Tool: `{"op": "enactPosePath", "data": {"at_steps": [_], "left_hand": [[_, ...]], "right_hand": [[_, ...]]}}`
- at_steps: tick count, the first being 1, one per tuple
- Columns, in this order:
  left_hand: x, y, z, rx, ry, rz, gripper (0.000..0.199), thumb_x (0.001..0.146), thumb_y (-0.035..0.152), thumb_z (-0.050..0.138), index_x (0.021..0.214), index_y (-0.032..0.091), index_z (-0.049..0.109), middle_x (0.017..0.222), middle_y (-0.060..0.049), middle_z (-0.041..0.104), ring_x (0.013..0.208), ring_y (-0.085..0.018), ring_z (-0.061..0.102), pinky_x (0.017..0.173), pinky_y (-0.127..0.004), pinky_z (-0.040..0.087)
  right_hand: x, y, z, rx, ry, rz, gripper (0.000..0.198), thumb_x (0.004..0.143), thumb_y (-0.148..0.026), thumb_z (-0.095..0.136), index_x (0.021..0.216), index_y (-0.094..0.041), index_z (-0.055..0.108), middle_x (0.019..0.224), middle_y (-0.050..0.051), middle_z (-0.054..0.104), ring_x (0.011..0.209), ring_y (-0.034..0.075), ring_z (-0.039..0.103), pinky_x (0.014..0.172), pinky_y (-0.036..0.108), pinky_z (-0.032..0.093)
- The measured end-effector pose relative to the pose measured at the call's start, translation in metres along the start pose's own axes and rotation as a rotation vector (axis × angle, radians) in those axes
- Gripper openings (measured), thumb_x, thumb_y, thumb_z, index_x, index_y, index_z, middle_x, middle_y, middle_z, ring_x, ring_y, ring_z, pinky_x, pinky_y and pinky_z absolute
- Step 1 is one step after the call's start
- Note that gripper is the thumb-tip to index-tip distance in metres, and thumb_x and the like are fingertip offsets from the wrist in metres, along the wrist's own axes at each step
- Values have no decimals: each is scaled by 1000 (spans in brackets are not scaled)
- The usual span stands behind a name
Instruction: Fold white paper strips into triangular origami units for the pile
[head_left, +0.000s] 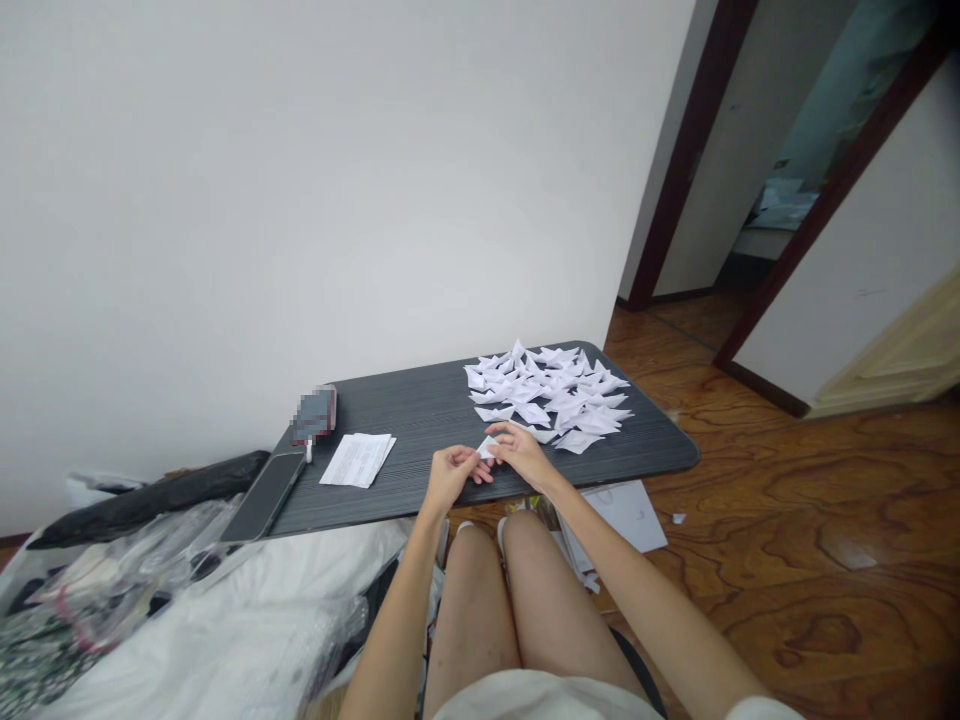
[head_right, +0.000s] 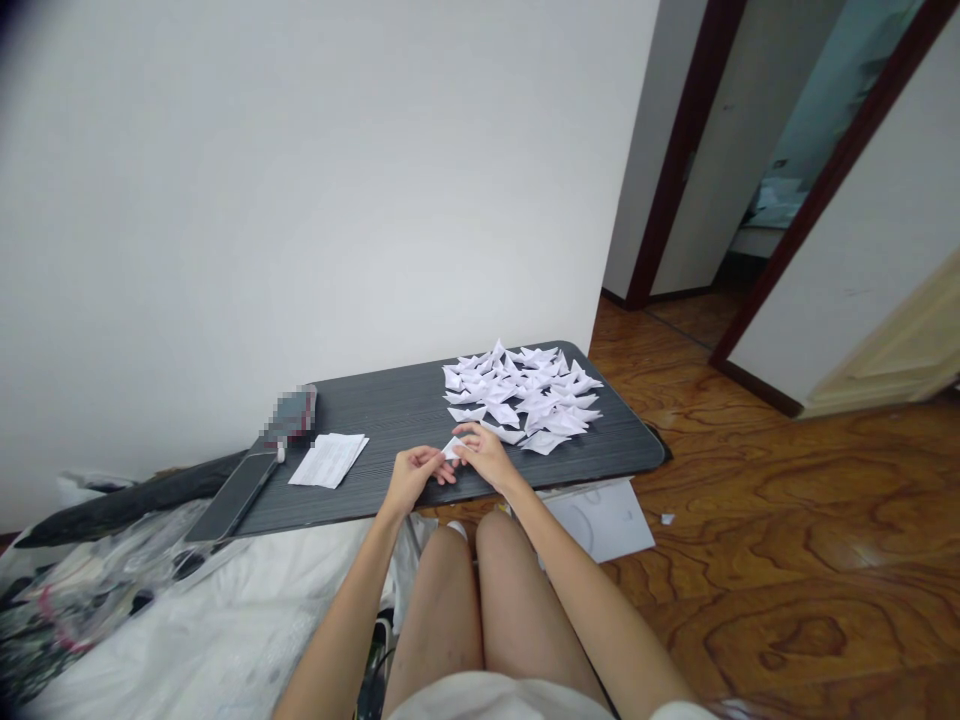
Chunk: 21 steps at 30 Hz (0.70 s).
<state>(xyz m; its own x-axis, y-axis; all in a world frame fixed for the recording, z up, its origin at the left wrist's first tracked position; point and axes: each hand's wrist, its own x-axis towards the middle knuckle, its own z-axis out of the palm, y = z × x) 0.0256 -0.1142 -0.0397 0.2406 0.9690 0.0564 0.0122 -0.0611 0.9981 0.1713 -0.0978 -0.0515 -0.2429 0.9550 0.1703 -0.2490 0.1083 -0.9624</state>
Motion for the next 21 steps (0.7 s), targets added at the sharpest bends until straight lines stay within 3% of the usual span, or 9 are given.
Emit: {"op": "enactPosePath", "data": {"at_steps": [6, 12, 21], "left_hand": [[0, -2, -2, -13, 21, -8, 23, 69, 32, 55, 67, 9, 54, 59, -10, 65, 49, -16, 61, 43, -21, 43], [3, -4, 0, 29, -20, -21, 28, 72, 37, 50, 66, 10, 50, 52, -7, 63, 36, -12, 56, 35, -18, 36], [3, -5, 3, 13, -24, 20, 30, 76, 41, 45, 74, 11, 46, 51, -3, 60, 36, -11, 55, 35, -18, 35]], "right_hand": [[6, 6, -2, 6, -3, 61, 24, 62, -30, 63, 78, -13, 56, 60, 0, 60, 50, 10, 54, 51, 23, 41], [7, 10, -2, 19, 7, 14, 24, 61, -27, 63, 80, -14, 57, 62, 1, 62, 53, 11, 57, 51, 23, 43], [10, 14, 0, -6, 50, 10, 19, 63, -22, 60, 80, -13, 58, 56, -1, 59, 45, 9, 52, 47, 22, 42]]}}
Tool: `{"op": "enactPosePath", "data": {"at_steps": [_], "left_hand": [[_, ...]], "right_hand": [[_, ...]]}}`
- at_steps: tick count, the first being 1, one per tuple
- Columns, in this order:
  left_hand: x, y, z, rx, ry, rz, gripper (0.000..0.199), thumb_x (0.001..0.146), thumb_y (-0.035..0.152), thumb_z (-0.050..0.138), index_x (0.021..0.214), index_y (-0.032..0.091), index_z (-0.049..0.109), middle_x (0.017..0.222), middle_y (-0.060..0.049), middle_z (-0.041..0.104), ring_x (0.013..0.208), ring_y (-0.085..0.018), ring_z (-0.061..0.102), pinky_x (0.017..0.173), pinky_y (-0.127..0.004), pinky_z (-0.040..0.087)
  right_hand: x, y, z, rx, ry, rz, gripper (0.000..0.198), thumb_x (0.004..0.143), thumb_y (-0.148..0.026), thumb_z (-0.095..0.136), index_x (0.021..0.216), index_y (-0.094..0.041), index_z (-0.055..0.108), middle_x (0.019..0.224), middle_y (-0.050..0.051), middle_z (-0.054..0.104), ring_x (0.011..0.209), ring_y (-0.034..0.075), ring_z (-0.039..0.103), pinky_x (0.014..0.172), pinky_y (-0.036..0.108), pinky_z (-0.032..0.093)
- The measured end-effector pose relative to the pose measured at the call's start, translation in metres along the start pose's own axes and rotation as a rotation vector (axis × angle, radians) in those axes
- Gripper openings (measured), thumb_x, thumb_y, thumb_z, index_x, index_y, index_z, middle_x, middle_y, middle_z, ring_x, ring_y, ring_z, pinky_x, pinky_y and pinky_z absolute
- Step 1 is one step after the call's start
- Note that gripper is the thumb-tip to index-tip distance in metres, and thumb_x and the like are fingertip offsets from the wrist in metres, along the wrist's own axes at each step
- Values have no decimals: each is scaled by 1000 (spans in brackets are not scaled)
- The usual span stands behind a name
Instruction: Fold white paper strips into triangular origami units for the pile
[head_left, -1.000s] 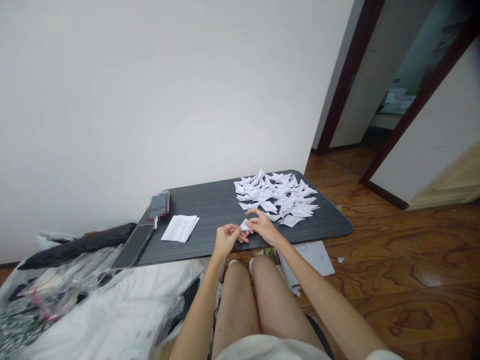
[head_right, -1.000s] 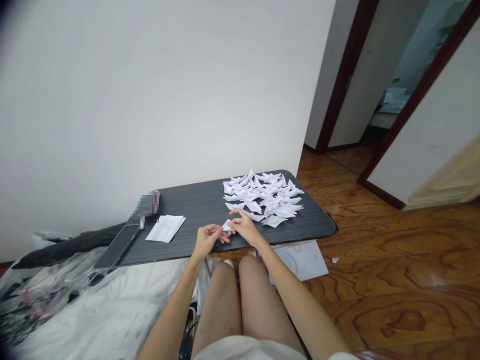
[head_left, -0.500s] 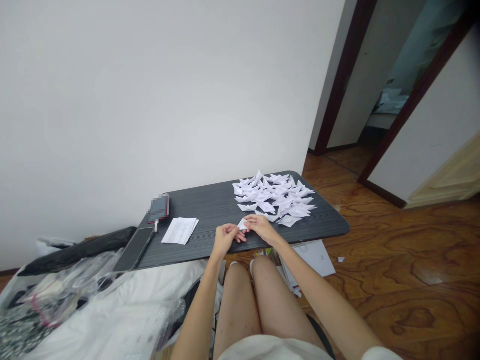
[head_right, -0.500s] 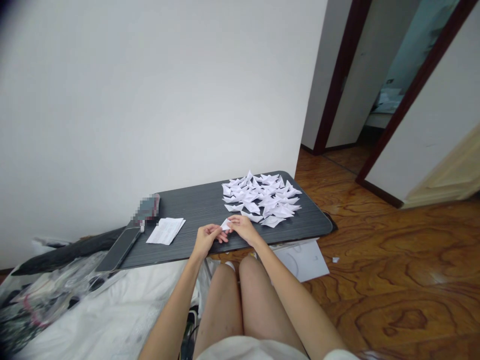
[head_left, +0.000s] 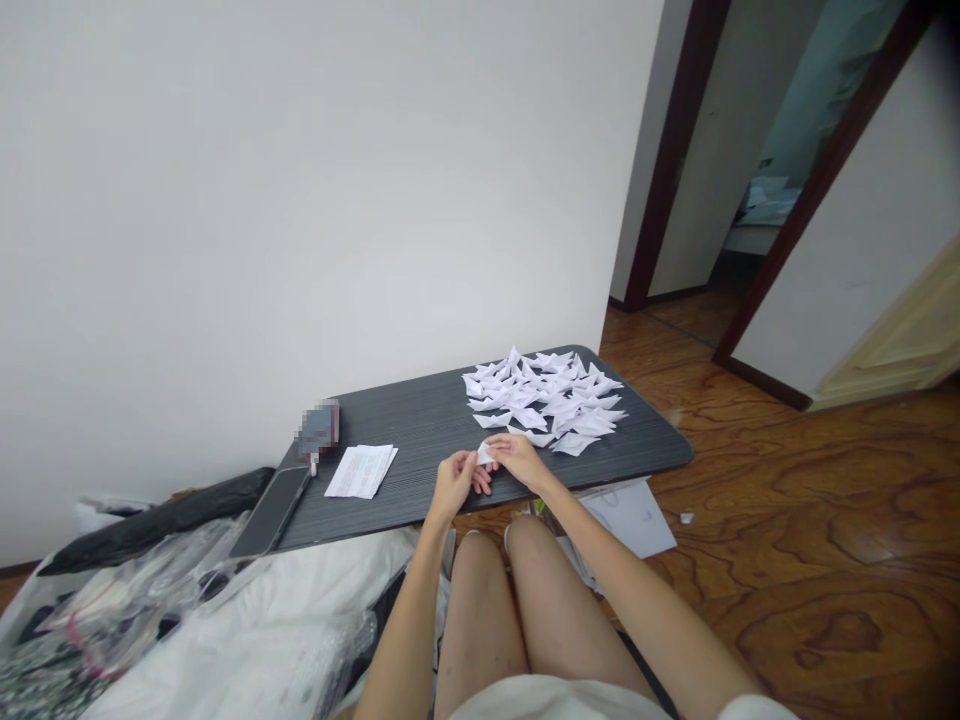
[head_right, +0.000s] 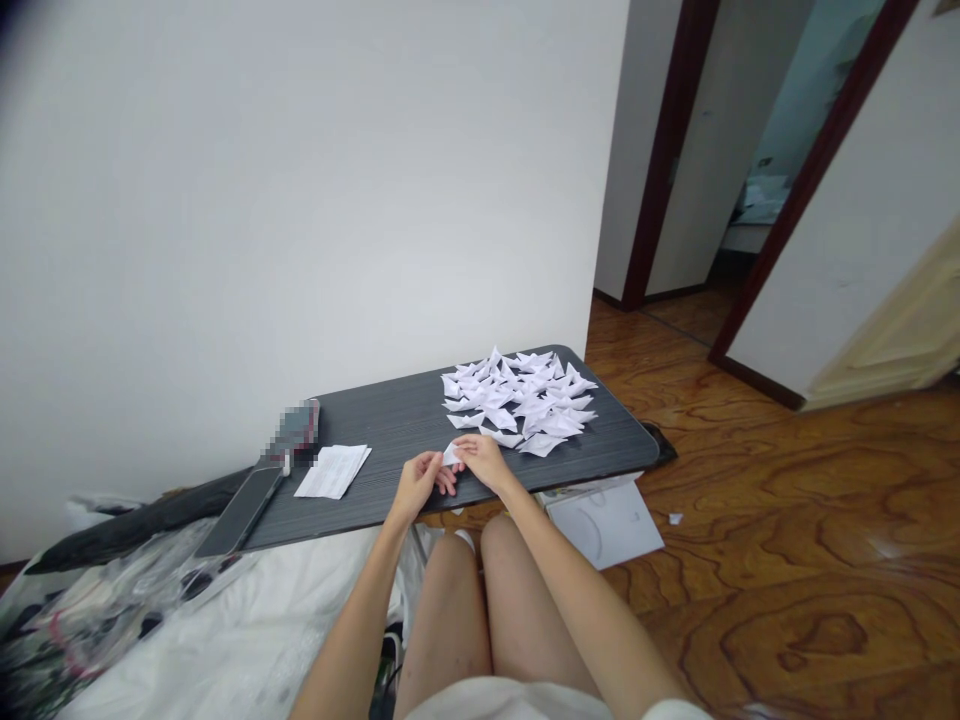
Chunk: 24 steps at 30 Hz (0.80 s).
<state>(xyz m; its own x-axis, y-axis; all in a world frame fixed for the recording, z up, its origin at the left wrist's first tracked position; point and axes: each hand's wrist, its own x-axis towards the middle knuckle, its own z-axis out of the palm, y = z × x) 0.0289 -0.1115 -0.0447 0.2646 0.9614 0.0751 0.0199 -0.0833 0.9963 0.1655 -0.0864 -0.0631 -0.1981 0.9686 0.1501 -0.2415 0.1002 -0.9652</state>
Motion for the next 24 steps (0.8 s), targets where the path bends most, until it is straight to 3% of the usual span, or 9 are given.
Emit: {"op": "enactPosePath", "data": {"at_steps": [4, 8, 12, 14, 17, 24], "left_hand": [[0, 2, -1, -53, 53, 10, 33, 71, 34, 53, 94, 13, 42, 46, 4, 56, 30, -10, 50, 31, -16, 29], [0, 2, -6, -122, 120, -10, 32, 69, 36, 55, 87, 11, 47, 45, 3, 55, 29, -8, 48, 32, -16, 27], [-1, -1, -11, -243, 226, 1, 33, 68, 39, 57, 83, 10, 52, 47, 3, 54, 31, -6, 46, 35, -17, 26], [-2, -1, -12, -267, 212, 18, 33, 69, 39, 56, 85, 10, 52, 49, 2, 55, 33, -6, 47, 36, -17, 27], [-3, 0, -11, -242, 140, 43, 31, 73, 38, 53, 88, 12, 50, 51, 2, 55, 35, -6, 47, 37, -17, 28], [-1, -2, -6, -15, 85, 94, 27, 74, 35, 52, 90, 14, 47, 62, -1, 59, 43, -8, 54, 37, -16, 31]], "right_hand": [[-3, -5, 0, 26, -60, 1, 27, 61, -17, 59, 88, -15, 60, 79, 3, 64, 51, 8, 55, 54, 23, 45], [-7, -7, -4, 61, -154, -6, 33, 64, -15, 56, 97, -17, 60, 94, 4, 63, 65, 11, 59, 69, 28, 47], [-8, -4, -8, 94, 14, -59, 29, 67, -18, 55, 96, -16, 59, 83, 4, 65, 73, 15, 61, 77, 32, 44], [-9, -3, -7, 100, 39, -53, 28, 69, -20, 55, 96, -16, 59, 82, 4, 65, 72, 15, 62, 78, 32, 44], [-9, -2, -5, 111, -59, -7, 28, 71, -26, 56, 97, -16, 59, 85, 5, 65, 72, 15, 62, 76, 33, 45], [-10, -7, -4, 93, -76, -56, 28, 72, -30, 56, 96, -17, 61, 90, 5, 65, 79, 15, 61, 81, 34, 44]]}}
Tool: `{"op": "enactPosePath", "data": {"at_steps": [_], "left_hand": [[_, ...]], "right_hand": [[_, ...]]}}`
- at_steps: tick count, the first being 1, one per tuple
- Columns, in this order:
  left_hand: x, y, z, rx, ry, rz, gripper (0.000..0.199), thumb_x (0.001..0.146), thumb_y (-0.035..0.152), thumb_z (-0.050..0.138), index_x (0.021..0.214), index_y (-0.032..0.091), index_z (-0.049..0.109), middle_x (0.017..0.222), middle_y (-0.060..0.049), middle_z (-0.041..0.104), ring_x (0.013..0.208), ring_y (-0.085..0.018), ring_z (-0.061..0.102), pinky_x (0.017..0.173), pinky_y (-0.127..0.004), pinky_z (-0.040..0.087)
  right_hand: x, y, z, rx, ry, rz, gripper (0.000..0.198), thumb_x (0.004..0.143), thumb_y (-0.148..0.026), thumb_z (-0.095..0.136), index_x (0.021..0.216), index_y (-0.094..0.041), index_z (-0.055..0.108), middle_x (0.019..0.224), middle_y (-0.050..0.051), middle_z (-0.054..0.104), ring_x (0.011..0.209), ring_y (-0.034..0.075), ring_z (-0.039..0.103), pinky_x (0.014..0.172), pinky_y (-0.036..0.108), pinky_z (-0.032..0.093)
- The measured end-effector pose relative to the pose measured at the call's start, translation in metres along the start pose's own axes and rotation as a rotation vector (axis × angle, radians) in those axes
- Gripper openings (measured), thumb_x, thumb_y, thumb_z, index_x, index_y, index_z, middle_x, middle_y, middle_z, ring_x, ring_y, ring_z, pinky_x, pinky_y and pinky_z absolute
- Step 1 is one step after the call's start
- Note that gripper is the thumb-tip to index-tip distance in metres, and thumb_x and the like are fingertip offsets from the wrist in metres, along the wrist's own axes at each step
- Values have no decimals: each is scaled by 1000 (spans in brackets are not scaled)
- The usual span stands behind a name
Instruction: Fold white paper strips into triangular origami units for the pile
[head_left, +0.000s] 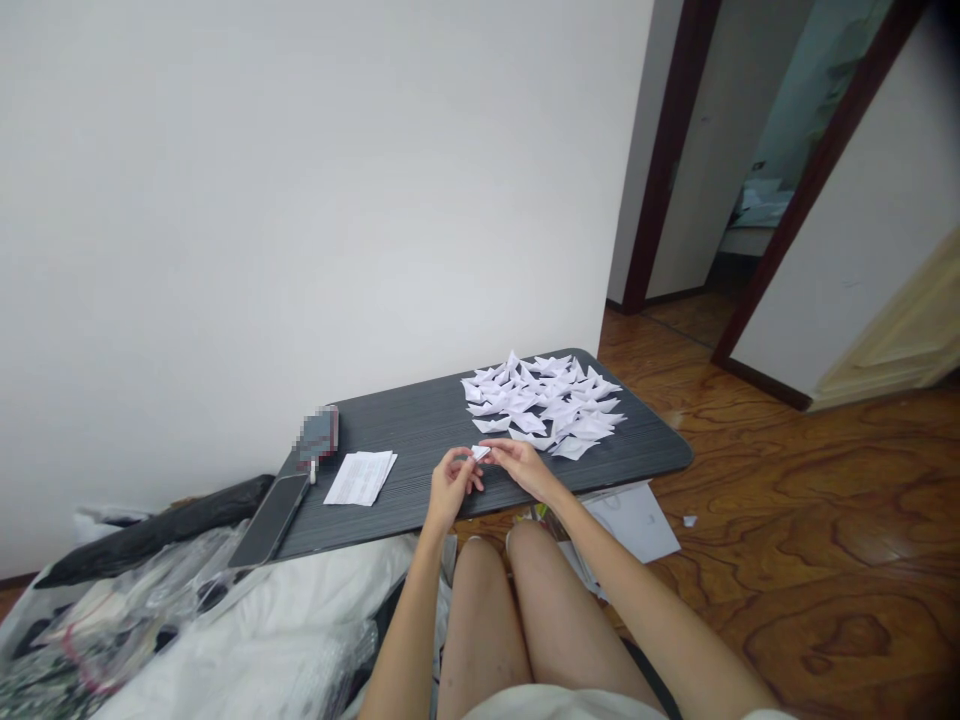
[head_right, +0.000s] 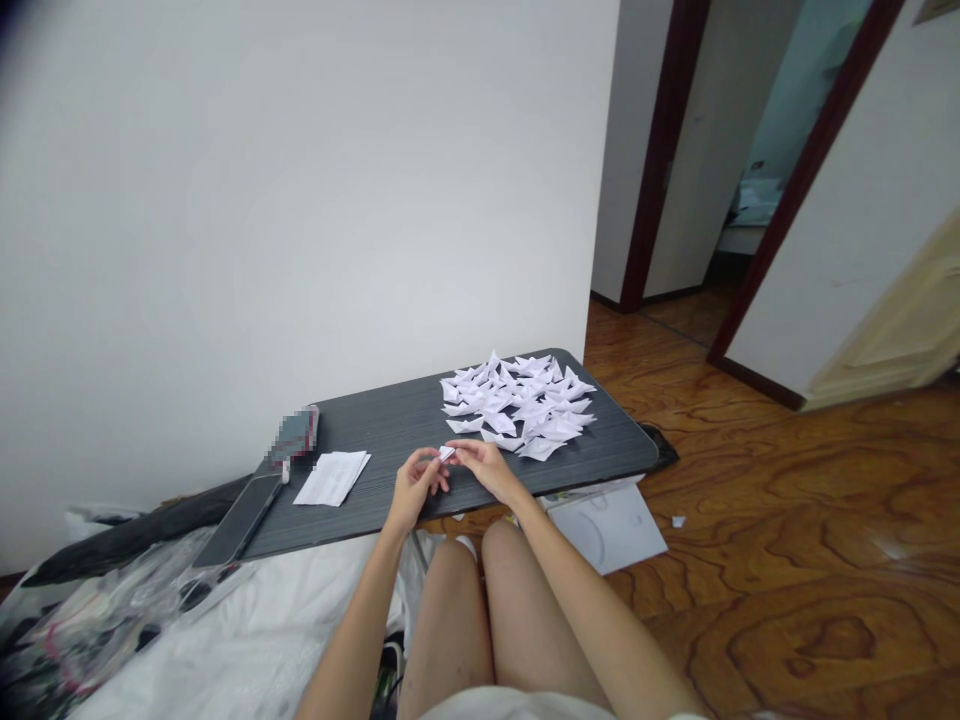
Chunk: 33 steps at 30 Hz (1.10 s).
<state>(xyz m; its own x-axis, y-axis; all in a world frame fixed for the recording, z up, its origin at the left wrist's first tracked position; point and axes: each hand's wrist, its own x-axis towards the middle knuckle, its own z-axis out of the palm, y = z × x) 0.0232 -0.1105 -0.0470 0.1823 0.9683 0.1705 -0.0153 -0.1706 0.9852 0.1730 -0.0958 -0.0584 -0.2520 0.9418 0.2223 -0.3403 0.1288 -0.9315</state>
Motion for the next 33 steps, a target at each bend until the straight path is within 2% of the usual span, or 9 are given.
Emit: {"op": "enactPosePath", "data": {"at_steps": [6, 12, 17, 24, 28, 33], "left_hand": [[0, -6, 2, 74, 41, 51, 24, 71, 31, 56, 87, 14, 50, 82, -7, 62, 69, -15, 62, 59, -24, 48], [-3, -4, 1, 115, 118, 132, 17, 73, 27, 53, 84, 14, 53, 84, -6, 60, 72, -14, 61, 67, -26, 48], [-4, -6, 1, 114, 159, 182, 27, 74, 23, 53, 99, 14, 51, 90, -8, 62, 85, -16, 59, 82, -31, 45], [-4, -8, 1, 126, 136, 88, 32, 72, 28, 54, 99, 11, 58, 99, -12, 63, 89, -21, 60, 83, -34, 46], [-4, -3, 3, 140, 115, 60, 33, 72, 32, 54, 97, 12, 61, 95, -10, 65, 85, -21, 61, 80, -36, 47], [-3, -5, 3, 87, 122, 61, 36, 69, 31, 59, 99, 11, 59, 100, -11, 63, 92, -22, 59, 86, -38, 44]], "right_hand": [[0, -3, 3, -42, 12, -21, 29, 65, -27, 64, 91, -17, 62, 91, 6, 65, 86, 18, 60, 83, 35, 43], [-3, -5, 3, -21, -52, -32, 27, 67, -25, 62, 92, -17, 62, 95, 6, 64, 89, 18, 58, 85, 35, 42], [-4, -8, 4, -6, -93, -41, 30, 65, -21, 64, 94, -18, 61, 97, 5, 62, 91, 17, 57, 86, 34, 41], [-2, -2, 9, -70, -73, -108, 25, 65, -22, 62, 90, -17, 59, 86, 4, 60, 80, 15, 59, 77, 31, 47], [-5, 2, 14, -231, 19, -204, 19, 71, -26, 57, 88, -17, 58, 88, 5, 57, 78, 15, 58, 73, 29, 50], [-7, 2, 17, -455, 97, -293, 19, 74, -27, 52, 89, -17, 59, 91, 7, 57, 80, 16, 57, 73, 30, 49]]}}
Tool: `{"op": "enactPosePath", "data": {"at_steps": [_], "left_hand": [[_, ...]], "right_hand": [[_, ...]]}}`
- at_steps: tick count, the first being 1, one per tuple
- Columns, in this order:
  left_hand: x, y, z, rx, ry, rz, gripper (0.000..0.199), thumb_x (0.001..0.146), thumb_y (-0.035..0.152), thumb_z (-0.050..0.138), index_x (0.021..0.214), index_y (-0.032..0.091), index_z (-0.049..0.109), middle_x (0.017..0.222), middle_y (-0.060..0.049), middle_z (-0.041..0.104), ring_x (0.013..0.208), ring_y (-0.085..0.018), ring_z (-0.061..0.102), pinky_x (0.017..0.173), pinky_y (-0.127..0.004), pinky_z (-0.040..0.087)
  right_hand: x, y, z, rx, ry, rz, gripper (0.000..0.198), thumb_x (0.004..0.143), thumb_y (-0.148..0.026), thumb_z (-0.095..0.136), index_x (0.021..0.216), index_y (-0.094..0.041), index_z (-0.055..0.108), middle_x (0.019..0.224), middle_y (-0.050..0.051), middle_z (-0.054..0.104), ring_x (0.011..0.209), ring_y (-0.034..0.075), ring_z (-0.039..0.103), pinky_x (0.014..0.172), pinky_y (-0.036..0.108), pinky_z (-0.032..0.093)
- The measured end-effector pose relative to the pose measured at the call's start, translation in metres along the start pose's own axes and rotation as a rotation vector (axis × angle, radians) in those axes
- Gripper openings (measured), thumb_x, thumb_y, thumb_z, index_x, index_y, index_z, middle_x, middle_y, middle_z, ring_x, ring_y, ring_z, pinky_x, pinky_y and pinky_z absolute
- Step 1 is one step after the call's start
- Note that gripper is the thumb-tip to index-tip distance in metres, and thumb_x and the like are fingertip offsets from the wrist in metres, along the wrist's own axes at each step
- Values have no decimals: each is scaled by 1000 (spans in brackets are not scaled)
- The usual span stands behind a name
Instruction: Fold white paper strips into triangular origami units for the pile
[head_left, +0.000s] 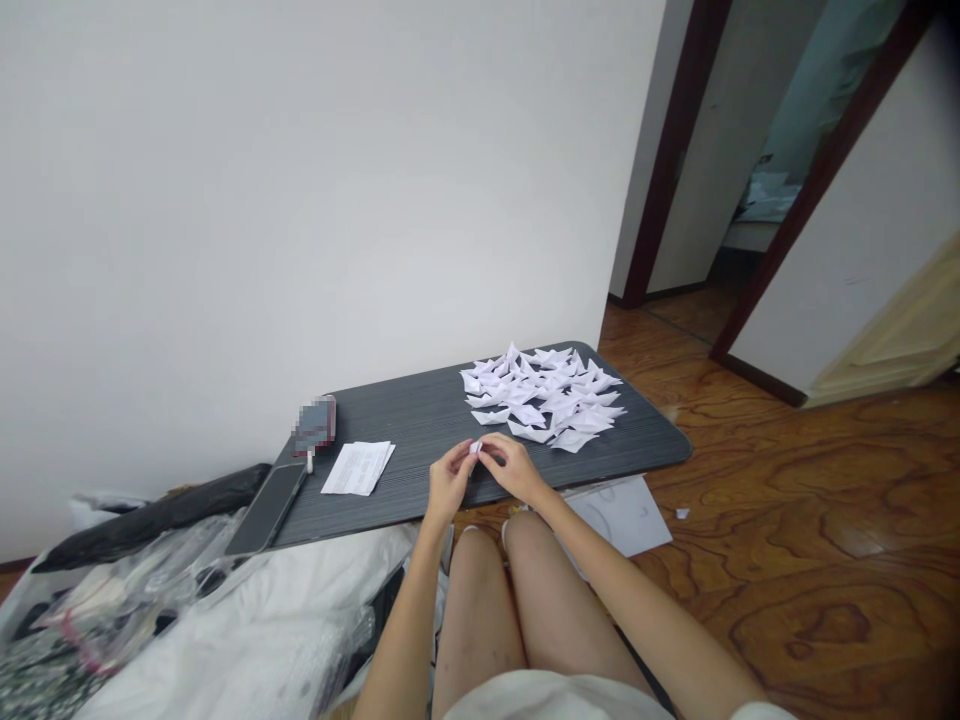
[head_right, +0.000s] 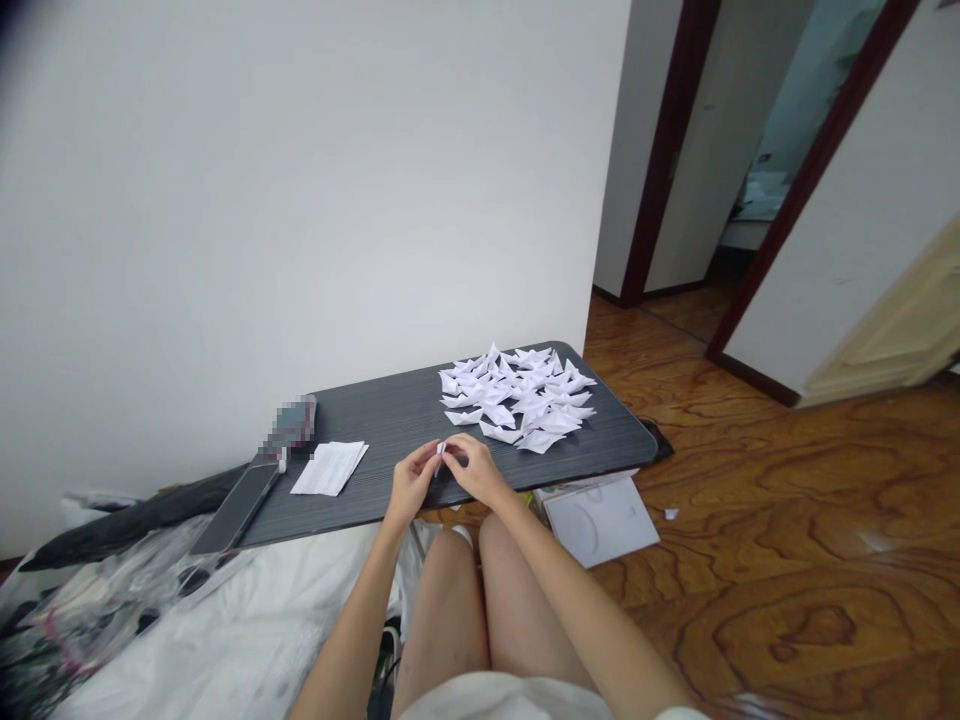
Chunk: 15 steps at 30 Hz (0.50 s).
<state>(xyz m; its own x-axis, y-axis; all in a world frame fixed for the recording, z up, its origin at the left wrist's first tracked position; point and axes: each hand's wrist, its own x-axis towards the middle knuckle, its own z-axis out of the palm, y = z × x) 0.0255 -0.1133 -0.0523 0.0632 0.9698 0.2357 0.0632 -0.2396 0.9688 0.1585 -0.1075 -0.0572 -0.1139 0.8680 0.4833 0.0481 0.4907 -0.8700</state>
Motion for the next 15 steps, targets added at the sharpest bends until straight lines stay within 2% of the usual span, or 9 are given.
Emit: {"op": "enactPosePath", "data": {"at_steps": [9, 15], "left_hand": [[0, -4, 1, 22, 59, 5, 35, 66, 30, 62, 96, 12, 57, 96, -12, 63, 88, -20, 60, 82, -35, 46], [-2, -1, 2, 301, 165, 90, 31, 65, 32, 62, 91, 16, 58, 76, -5, 64, 70, -16, 60, 68, -28, 48]], "right_hand": [[0, 14, 1, -85, 77, 65, 18, 71, -27, 55, 84, -16, 60, 82, 8, 63, 71, 17, 60, 69, 33, 50], [3, 18, -1, -177, 78, 111, 18, 69, -26, 55, 83, -16, 57, 72, 4, 60, 65, 16, 58, 63, 30, 48]]}}
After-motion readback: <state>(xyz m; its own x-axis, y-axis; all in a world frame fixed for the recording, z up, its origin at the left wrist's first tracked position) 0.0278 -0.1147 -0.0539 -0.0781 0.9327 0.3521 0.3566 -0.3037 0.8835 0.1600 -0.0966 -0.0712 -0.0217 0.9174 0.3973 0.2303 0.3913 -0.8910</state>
